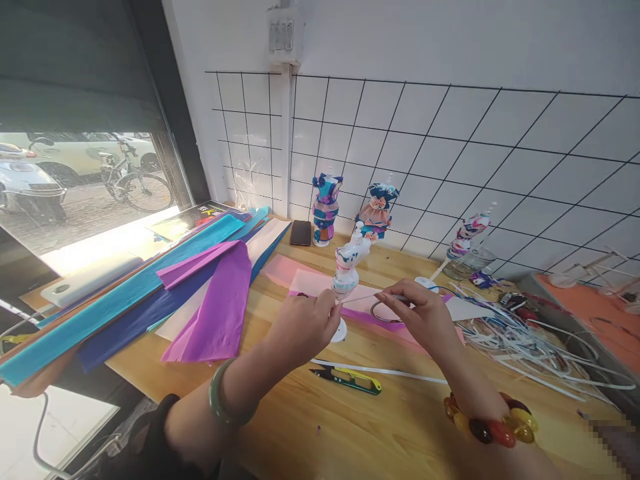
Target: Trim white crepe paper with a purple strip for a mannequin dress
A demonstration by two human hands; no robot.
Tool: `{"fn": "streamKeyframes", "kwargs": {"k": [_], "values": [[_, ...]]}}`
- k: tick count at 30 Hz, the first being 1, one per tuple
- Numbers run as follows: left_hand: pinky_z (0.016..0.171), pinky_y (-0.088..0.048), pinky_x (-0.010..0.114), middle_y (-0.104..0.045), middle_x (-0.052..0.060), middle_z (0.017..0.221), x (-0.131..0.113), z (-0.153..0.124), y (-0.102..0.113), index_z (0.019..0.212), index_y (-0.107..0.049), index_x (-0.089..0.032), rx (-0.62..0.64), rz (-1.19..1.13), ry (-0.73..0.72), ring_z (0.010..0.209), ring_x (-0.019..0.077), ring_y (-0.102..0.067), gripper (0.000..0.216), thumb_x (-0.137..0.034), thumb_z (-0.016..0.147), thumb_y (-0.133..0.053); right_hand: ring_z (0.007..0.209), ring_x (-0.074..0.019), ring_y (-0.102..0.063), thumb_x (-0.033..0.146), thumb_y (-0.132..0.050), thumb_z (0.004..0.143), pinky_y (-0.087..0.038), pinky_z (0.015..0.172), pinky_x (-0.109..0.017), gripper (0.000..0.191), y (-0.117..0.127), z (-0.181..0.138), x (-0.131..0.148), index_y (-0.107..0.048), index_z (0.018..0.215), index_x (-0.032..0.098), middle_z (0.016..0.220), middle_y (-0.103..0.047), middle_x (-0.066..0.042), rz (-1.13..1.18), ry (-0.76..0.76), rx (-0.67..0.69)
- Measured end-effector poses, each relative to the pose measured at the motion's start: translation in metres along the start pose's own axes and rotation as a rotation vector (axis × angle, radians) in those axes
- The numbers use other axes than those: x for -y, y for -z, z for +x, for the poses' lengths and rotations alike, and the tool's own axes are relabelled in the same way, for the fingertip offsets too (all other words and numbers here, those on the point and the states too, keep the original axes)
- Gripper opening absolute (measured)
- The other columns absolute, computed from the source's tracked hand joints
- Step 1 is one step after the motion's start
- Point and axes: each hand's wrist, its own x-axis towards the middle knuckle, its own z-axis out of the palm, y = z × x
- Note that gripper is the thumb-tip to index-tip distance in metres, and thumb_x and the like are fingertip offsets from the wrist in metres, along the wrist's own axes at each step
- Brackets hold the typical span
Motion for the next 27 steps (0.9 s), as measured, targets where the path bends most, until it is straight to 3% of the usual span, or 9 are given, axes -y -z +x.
{"fn": "streamKeyframes", "kwargs": {"k": [4, 12, 16, 22, 27], "values": [[0.048, -0.027, 0.025, -0.054, 0.0, 0.057, -0.002, 0.002, 0.003, 0.075, -0.053, -0.017, -0.012, -0.055, 0.021, 0.053, 0.013, -0.051, 0.024, -0.025, 0.09, -0.036, 0.062, -0.0158, -0.054, 0.049, -0.054, 0.08, -0.041, 0.053, -0.028, 0.032, -0.001, 0.0, -0.001, -0.066, 0.073, 0.02, 0.068, -0.064, -0.005, 0.005, -0.016, -0.007], [0.073, -0.043, 0.03, -0.054, 0.008, 0.095, -0.002, 0.002, -0.008, 0.071, -0.058, -0.017, -0.271, -0.244, 0.077, 0.091, 0.0186, -0.052, 0.015, -0.024, 0.082, -0.051, 0.059, -0.014, -0.052, 0.047, -0.055, 0.08, -0.039, 0.051, -0.026, 0.029, -0.001, -0.001, -0.001, -0.066, 0.072, 0.02, 0.065, -0.062, -0.003, 0.003, -0.033, -0.02], [0.083, -0.043, 0.033, -0.053, 0.009, 0.111, -0.002, 0.004, -0.014, 0.07, -0.055, -0.017, -0.276, -0.327, 0.05, 0.103, 0.0201, -0.05, 0.012, -0.02, 0.081, -0.052, 0.059, -0.014, -0.051, 0.046, -0.055, 0.08, -0.039, 0.051, -0.026, 0.03, -0.001, -0.001, -0.003, -0.066, 0.073, 0.02, 0.065, -0.062, -0.003, 0.017, -0.051, -0.015], [0.083, -0.042, 0.031, -0.058, 0.008, 0.111, -0.001, 0.006, -0.02, 0.068, -0.049, -0.018, -0.258, -0.425, 0.04, 0.101, 0.0178, -0.054, 0.015, -0.018, 0.083, -0.049, 0.058, -0.0134, -0.049, 0.047, -0.055, 0.08, -0.036, 0.05, -0.025, 0.03, -0.002, -0.001, -0.004, -0.066, 0.073, 0.019, 0.066, -0.061, -0.003, 0.004, -0.065, -0.019], [0.068, -0.042, 0.026, -0.06, 0.005, 0.083, 0.001, 0.01, -0.022, 0.065, -0.045, -0.018, -0.245, -0.456, 0.024, 0.079, 0.014, -0.056, 0.018, -0.017, 0.083, -0.047, 0.06, -0.0142, -0.052, 0.048, -0.055, 0.08, -0.038, 0.052, -0.026, 0.031, -0.002, -0.001, -0.005, -0.066, 0.074, 0.019, 0.067, -0.062, -0.004, 0.016, -0.069, -0.011]]}}
